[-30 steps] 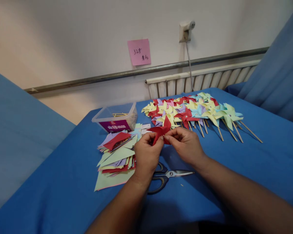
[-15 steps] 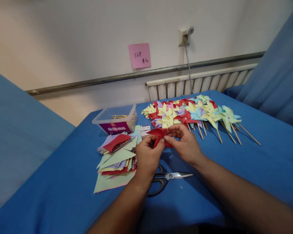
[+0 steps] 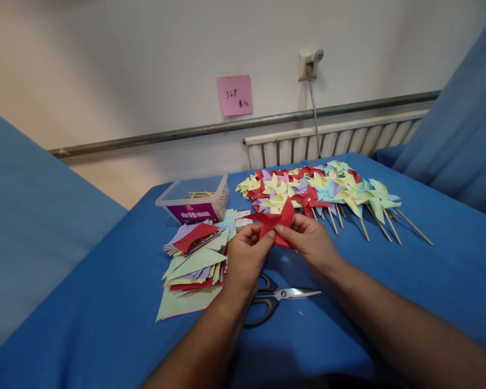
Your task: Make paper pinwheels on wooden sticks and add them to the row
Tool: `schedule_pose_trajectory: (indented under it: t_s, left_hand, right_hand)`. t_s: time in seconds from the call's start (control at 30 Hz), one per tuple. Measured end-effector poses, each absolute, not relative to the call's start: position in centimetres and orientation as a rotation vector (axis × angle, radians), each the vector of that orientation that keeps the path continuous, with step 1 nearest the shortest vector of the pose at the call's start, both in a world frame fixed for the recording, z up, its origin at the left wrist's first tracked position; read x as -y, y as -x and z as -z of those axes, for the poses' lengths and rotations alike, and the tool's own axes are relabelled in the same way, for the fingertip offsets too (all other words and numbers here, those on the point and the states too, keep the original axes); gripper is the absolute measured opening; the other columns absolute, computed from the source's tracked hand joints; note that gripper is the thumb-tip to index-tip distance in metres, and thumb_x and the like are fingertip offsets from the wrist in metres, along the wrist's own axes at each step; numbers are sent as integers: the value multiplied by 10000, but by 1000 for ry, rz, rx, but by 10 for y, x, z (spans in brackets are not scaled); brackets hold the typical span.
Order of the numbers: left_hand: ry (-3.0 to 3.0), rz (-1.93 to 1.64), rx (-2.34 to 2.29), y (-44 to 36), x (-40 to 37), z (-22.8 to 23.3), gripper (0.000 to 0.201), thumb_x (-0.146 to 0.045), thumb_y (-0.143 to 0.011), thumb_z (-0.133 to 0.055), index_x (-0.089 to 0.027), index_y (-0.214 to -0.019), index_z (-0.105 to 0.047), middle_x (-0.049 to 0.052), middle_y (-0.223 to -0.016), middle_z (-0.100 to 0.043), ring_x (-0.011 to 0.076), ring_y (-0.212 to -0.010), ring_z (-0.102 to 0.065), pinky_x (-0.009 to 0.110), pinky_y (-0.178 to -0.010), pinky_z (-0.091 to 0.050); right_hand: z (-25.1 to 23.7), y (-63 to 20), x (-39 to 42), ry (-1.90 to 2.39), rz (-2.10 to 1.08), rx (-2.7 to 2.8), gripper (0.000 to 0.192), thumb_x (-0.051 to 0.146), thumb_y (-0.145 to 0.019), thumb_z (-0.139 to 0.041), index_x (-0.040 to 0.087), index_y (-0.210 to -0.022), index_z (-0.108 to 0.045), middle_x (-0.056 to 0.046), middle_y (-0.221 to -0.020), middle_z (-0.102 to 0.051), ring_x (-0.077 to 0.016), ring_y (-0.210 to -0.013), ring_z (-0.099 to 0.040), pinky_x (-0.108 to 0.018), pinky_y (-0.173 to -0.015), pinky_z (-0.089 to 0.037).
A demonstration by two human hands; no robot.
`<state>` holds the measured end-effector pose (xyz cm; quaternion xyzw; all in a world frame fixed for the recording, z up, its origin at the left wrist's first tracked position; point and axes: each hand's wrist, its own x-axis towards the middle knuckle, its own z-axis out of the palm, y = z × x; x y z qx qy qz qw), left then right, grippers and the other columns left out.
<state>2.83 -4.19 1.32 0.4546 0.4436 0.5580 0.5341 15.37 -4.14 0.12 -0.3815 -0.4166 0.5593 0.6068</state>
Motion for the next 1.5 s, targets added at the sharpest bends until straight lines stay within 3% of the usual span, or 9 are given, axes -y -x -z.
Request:
schedule_pose_trajectory:
  t_s: [0.2, 0.53, 0.77, 0.93, 1.1, 1.3, 1.5]
  left_hand:
    - [-1048, -1339, -1055, -28, 41, -16, 226, -284, -608, -817, -151, -691, -654, -18, -630, -658, 91, -561, -565, 204, -588, -446]
    - [-1111, -1328, -1073, -27, 38, -11, 237, -307, -619, -810, -161, -735, -663, -12, -660, -665, 116, -591, -594, 233, -616, -481]
    - [-1432, -1582, -1294, -25, 43, -11, 310, -245, -710, -734, -191, -1013, -693, 83, -1059, -704, 206, -986, -646, 334, -920, -474]
    - [-1573, -1446, -1245, -30, 53, -6, 315, -235, -792, -658, -213, -1102, -710, 90, -1088, -712, 225, -1010, -654, 340, -913, -485]
    - [-1405, -1415, -1122, -35, 55, -1, 350, -203, -775, -655, -224, -1119, -718, 81, -1212, -685, 223, -1120, -624, 323, -987, -446]
    - [-1123, -1360, -890, -33, 51, -3, 237, -247, -737, -688, -175, -959, -734, 63, -967, -739, 213, -975, -655, 323, -915, -472]
    - [-878, -1420, -791, -32, 42, -10, 188, -238, -690, -742, -150, -855, -730, 39, -843, -730, 165, -849, -652, 279, -874, -463]
  right_hand:
    - [-1, -154, 43, 866, -1277, 997, 343, 472, -645, -801, 189, -754, -641, -7, -729, -699, -143, -640, -619, -289, -642, -512]
    - [6, -148, 40, 903, -1209, 976, 368, 500, -632, -797, 200, -752, -620, -25, -747, -712, -176, -678, -652, -312, -641, -535]
    - [14, -154, 34, 1034, -730, 1108, 186, 383, -809, -653, 199, -824, -628, -25, -784, -686, -164, -705, -621, -300, -676, -502]
    - [11, -158, 39, 1157, -197, 1370, 78, 256, -866, -577, 219, -804, -605, -21, -761, -637, -173, -723, -573, -318, -712, -449]
    - [7, -155, 42, 1141, 125, 1591, 68, 169, -868, -550, 215, -869, -600, -60, -832, -682, -211, -821, -613, -365, -783, -437]
    - [7, -152, 43, 1110, 258, 1768, 190, 190, -899, -531, 170, -1064, -623, -104, -1014, -690, -235, -959, -618, -405, -869, -433]
    - [5, -146, 53, 1125, 117, 1919, 436, 250, -872, -563, 123, -1289, -555, -151, -1162, -619, -280, -1061, -555, -456, -911, -433]
